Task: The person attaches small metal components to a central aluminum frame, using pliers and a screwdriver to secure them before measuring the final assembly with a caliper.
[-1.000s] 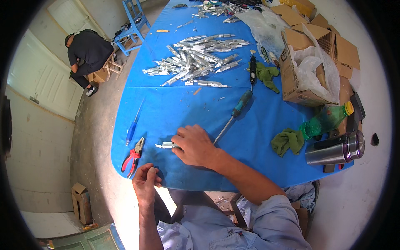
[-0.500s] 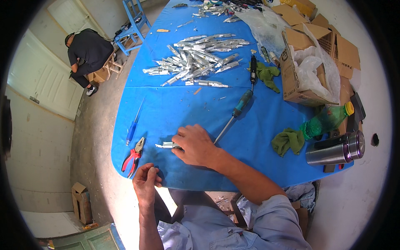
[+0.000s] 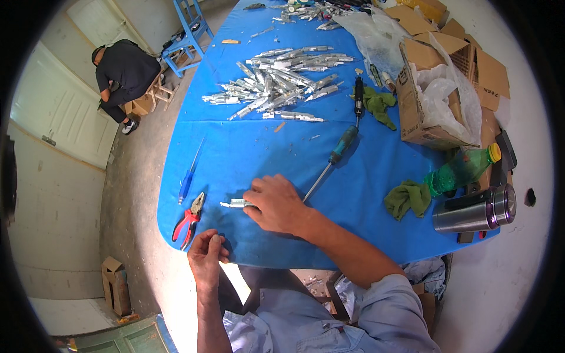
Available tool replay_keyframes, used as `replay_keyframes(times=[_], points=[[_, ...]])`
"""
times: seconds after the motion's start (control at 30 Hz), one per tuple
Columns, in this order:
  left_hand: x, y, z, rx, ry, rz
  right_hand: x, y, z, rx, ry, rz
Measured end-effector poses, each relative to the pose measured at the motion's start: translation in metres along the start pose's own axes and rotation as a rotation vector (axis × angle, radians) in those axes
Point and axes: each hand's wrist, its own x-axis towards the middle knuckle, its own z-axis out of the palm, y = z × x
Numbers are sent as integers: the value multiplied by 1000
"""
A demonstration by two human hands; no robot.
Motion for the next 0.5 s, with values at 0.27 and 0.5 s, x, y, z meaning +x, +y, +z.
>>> replay_keyframes(times=[0.27,0.5], points=[[0,2,1,4,3,-7,1,-1,0,-2,-6,-1],[0,-2,0,-18,-5,9,1,-2,-1,-1,-19,6]])
